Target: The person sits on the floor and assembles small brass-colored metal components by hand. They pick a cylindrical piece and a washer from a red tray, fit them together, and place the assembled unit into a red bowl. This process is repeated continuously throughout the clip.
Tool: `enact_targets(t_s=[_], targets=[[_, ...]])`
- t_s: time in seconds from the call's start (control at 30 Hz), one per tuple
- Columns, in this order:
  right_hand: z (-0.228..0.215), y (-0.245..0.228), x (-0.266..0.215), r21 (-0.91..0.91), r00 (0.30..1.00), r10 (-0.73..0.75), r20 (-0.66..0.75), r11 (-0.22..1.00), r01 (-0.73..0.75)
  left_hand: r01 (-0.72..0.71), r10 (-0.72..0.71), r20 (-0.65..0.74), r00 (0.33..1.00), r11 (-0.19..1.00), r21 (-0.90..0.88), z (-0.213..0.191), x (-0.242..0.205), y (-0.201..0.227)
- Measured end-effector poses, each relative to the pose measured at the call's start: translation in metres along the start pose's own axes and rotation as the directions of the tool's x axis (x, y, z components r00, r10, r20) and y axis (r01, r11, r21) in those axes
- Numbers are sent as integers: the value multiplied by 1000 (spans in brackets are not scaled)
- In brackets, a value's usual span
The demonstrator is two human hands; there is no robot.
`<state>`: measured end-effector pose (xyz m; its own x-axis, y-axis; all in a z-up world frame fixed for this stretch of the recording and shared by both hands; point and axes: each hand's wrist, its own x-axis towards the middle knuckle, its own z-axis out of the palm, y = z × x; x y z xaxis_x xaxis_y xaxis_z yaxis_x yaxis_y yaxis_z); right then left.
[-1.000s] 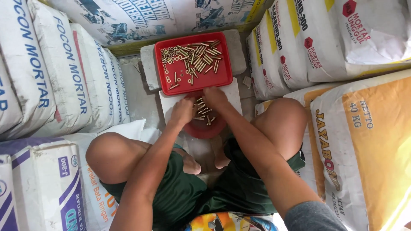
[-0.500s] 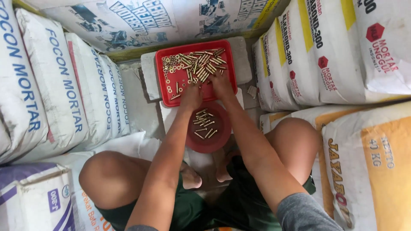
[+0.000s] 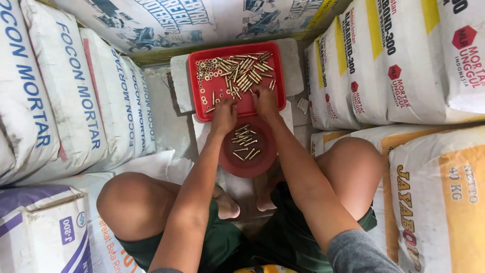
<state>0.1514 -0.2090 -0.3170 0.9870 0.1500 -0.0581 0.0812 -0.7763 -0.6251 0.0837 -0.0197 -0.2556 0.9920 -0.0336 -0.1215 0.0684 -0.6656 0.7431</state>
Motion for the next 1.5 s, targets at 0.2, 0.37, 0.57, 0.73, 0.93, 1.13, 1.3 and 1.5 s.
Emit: enact_targets(t_s=[0.2,0.37,0.57,0.73,0.93,1.13,1.3,1.5], targets=[[-61,-73,-12,780,942,159,295,530,-333,-6,-20,-57,998,905,-425,-39,3,38],[-127,-167,-11,772,990,-44,135,631,-78,-119,34,-149,988,783,-610,-104,16,77],[-171,-223,-45,738,995,-99,15,673,56,-150,23,-169,985,592,-792,-162,-14,108],[-160,-224,-77,850,1000,-1,-21,527,19,-136,-66,-192,979,485,-864,-146,-37,111],[-167,-234,-73,912,989,84,-122,402,79,-158,-134,-217,967,352,-923,-152,-41,114],[-172,-243,-74,941,989,39,-142,317,122,-239,-120,-315,942,420,-875,-170,-39,125],[-170,-245,-76,936,990,-42,-138,320,144,-61,-143,-85,986,161,-985,-163,-48,135],[-177,-250,-70,841,952,-275,-137,476,259,126,-123,112,986,112,-986,-172,-51,132]])
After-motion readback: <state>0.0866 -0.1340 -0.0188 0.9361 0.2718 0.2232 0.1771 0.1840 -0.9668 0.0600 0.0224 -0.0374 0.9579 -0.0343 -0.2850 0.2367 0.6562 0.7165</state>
